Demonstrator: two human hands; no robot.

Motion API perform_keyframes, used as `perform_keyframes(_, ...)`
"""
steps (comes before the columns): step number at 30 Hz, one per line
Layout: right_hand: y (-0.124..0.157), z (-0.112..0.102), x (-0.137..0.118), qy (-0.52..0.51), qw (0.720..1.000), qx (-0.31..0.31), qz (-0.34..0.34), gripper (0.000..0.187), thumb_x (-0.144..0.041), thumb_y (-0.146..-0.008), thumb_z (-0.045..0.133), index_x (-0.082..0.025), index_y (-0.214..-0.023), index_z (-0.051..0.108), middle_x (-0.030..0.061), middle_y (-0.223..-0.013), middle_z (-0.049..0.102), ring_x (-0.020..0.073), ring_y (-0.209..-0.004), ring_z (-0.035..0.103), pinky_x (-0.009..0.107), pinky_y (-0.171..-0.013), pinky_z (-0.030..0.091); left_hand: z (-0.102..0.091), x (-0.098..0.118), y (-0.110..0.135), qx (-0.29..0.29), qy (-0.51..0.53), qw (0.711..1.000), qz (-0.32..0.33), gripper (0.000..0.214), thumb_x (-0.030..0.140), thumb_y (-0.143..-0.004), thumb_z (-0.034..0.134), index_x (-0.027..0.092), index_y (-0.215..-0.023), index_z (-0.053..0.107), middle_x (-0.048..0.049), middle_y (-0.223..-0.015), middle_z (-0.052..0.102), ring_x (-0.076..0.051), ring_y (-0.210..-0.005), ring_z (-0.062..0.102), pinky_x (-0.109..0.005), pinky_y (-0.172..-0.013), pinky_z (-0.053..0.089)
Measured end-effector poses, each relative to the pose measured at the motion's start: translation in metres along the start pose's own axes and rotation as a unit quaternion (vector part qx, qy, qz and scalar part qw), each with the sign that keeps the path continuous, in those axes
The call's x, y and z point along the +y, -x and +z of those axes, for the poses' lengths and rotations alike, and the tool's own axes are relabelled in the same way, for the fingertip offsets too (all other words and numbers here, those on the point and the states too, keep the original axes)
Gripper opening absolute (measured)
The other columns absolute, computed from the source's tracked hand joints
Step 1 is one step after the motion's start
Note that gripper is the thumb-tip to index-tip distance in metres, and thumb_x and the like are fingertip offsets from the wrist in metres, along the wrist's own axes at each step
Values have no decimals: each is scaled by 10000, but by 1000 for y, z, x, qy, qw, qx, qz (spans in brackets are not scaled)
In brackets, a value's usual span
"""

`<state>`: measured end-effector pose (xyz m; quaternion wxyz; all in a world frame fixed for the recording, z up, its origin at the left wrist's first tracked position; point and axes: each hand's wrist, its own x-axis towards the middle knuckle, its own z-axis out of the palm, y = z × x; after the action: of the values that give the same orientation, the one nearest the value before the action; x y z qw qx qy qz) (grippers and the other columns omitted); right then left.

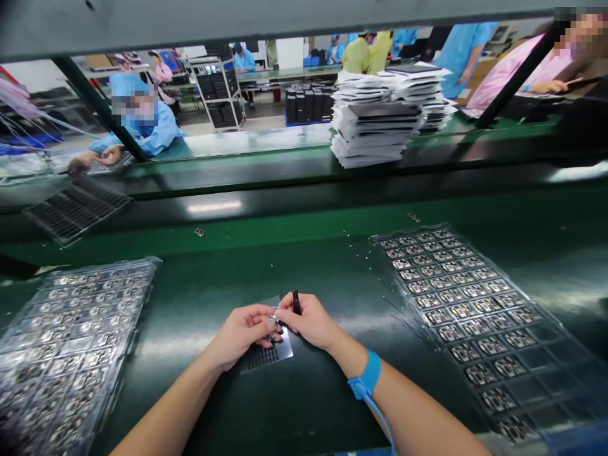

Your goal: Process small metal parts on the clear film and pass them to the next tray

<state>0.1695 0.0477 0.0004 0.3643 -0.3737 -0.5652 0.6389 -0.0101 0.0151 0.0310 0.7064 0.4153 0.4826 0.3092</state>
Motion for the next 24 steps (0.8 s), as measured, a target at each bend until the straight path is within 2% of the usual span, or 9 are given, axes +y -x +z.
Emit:
perform_keyframes(7,1,2,-2,5,1000,4,-9,288,-425,-793,679,-160,-728,588,-60,-508,468,86,-447,400,217,-457,308,1,0,0,-1,-4,1000,-1,376,380,-722,745,117,-979,665,-88,-847,700,-166,-759,669,-230,-640,521)
perform_keyframes(17,0,1,-2,62,998,16,-28,237,-374,-822,653,-162,-724,613,-52,-499,470,95,-469,415,218,-467,338,4,3,2,14,7,1000,-3,288,313,-689,759,124,-853,616,-31,-716,651,-158,-694,659,-230,-594,514)
perform_keyframes(24,1,1,-2,64,997,20,-26,224,-368,-812,660,-161,-731,629,-45,-523,472,100,-486,426,215,-463,340,4,7,3,-5,-20,1000,-8,295,314,-705,738,109,-909,680,-57,-739,668,-159,-720,655,-227,-614,509)
